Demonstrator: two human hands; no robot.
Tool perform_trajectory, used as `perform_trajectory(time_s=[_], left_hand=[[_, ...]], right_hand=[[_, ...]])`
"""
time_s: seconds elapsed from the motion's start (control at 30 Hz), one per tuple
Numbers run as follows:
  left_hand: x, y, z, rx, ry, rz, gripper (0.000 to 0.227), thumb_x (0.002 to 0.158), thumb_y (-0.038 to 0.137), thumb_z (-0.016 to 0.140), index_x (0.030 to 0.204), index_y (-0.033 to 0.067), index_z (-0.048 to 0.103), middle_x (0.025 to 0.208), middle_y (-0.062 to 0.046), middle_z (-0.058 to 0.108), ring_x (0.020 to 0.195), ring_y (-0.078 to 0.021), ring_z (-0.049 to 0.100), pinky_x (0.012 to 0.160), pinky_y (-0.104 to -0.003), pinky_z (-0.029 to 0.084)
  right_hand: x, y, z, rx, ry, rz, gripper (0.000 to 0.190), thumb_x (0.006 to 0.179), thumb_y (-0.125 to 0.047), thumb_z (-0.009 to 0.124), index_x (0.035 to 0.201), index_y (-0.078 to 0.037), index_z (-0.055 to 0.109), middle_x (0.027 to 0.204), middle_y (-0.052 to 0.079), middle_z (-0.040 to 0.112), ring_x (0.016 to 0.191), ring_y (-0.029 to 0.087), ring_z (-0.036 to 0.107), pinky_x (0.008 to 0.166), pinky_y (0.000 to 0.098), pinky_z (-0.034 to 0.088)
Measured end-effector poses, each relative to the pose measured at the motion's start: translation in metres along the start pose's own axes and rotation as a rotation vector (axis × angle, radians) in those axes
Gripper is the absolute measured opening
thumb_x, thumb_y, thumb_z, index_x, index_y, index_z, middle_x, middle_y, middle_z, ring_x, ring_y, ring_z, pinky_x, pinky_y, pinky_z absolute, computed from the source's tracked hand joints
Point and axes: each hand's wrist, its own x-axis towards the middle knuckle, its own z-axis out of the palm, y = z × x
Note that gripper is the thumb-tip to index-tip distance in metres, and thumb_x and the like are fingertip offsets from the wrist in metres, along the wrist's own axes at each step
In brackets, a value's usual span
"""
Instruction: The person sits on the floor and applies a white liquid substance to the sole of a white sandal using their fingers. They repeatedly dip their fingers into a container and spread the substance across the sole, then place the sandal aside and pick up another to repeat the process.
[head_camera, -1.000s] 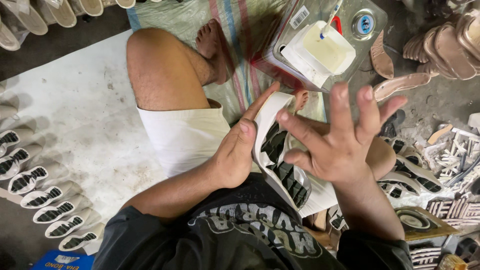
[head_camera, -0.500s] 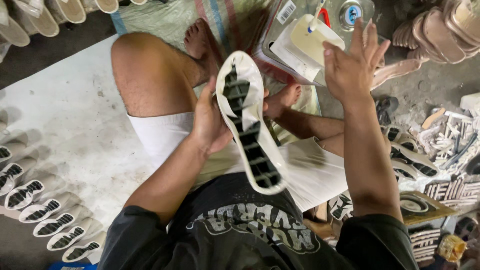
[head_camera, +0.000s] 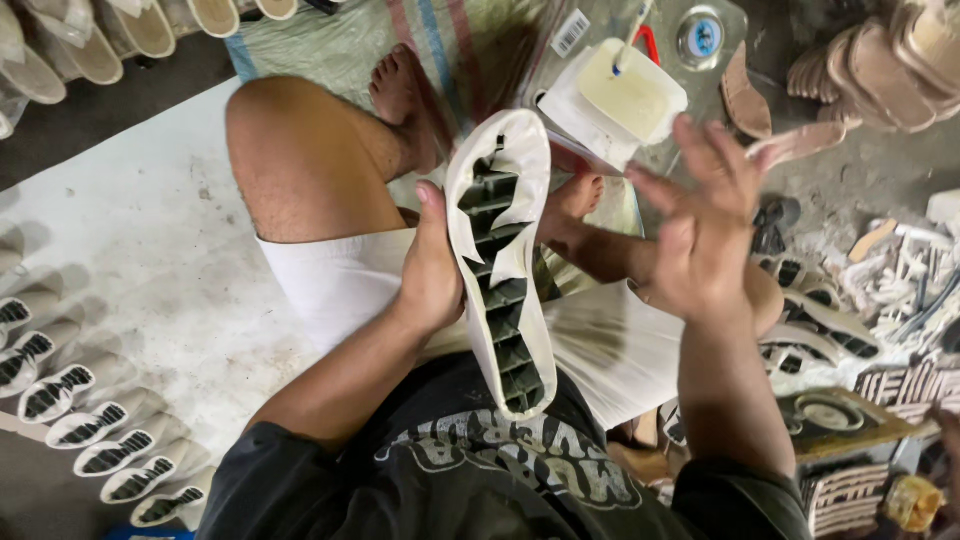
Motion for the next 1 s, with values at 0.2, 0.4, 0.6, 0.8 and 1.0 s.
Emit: perform_trajectory(time_s=[0.2, 0.4, 0.6, 0.8, 1.0], left_hand=[[-0.014, -0.005, 0.009, 0.257, 0.046, -0.008, 0.084, 0.112, 0.063, 0.019, 0.140, -0.0071, 0.055, 0.119, -0.013, 0.067, 0.105, -0.0197, 0.062, 0.095, -0.034, 0.052], [-0.020, -0.005, 0.009, 0.366, 0.016, 0.003, 0.087, 0.107, 0.066, 0.019, 0.141, -0.0059, 0.055, 0.121, -0.012, 0.068, 0.108, -0.0195, 0.064, 0.097, -0.033, 0.052], [-0.021, 0.000, 0.011, 0.388, 0.072, 0.011, 0.089, 0.106, 0.067, 0.018, 0.141, -0.0065, 0.055, 0.119, -0.013, 0.068, 0.106, -0.0197, 0.064, 0.093, -0.034, 0.053], [-0.020, 0.010, 0.016, 0.544, 0.066, 0.199, 0.092, 0.108, 0.069, 0.016, 0.153, -0.0054, 0.046, 0.133, -0.015, 0.065, 0.119, -0.0225, 0.062, 0.104, -0.035, 0.050], [-0.019, 0.017, 0.016, 0.746, 0.068, 0.373, 0.089, 0.110, 0.068, 0.012, 0.154, -0.0052, 0.039, 0.139, -0.018, 0.062, 0.128, -0.0261, 0.062, 0.111, -0.037, 0.049]], right_hand=[[0.011, -0.059, -0.005, -0.244, -0.163, -0.276, 0.078, 0.111, -0.070, 0.019, 0.138, -0.029, 0.080, 0.171, 0.016, 0.024, 0.158, 0.036, 0.000, 0.127, 0.0521, -0.016], [0.023, -0.074, -0.012, -0.271, -0.201, -0.340, 0.085, 0.110, -0.077, 0.017, 0.152, -0.027, 0.071, 0.174, 0.018, 0.013, 0.160, 0.036, -0.008, 0.127, 0.0531, -0.019], [0.021, -0.070, -0.006, -0.266, -0.291, -0.427, 0.087, 0.105, -0.079, 0.016, 0.152, -0.029, 0.068, 0.173, 0.018, 0.013, 0.160, 0.035, -0.011, 0.126, 0.0537, -0.019], [0.020, -0.100, -0.021, -0.111, -0.416, -0.458, 0.094, 0.103, -0.079, 0.010, 0.151, -0.018, 0.064, 0.173, 0.015, 0.014, 0.159, 0.035, -0.014, 0.123, 0.0572, -0.023], [0.022, -0.125, -0.025, -0.130, -0.432, -0.380, 0.106, 0.101, -0.080, 0.011, 0.147, -0.003, 0.067, 0.169, 0.019, 0.022, 0.155, 0.037, -0.010, 0.123, 0.0590, -0.021]])
